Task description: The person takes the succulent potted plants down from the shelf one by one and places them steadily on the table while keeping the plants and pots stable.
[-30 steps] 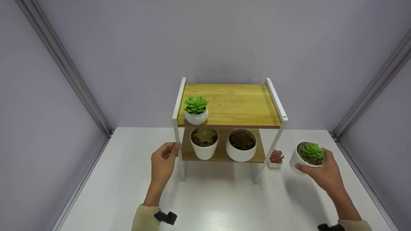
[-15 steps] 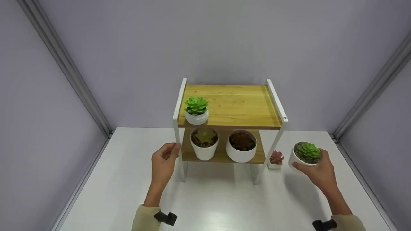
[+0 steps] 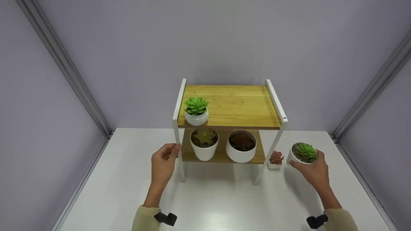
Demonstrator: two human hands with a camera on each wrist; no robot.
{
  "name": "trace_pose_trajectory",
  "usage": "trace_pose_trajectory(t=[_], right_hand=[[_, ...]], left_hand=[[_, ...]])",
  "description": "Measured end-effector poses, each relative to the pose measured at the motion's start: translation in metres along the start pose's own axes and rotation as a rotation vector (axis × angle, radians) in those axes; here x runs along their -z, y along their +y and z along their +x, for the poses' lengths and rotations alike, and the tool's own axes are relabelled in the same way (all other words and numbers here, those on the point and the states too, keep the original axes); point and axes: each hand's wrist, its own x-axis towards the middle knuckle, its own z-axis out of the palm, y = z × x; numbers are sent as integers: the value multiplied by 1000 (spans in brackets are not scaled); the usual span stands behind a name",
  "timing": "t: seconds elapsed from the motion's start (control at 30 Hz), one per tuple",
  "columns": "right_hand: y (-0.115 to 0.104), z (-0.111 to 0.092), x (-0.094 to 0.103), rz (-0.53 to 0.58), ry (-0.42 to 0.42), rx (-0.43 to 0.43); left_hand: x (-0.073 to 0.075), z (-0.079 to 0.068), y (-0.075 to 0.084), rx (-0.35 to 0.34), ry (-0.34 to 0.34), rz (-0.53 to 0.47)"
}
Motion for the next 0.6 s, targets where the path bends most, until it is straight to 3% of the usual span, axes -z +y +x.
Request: trace_pose_trajectory(t=[0.3,0.6], right_hand=[[12,10,-6,-3,-1,-78],[16,16,-13,19,5,-90]], left_hand=[[0,0,-1,1,-10,-13],[0,0,0,-2,-9,-25]])
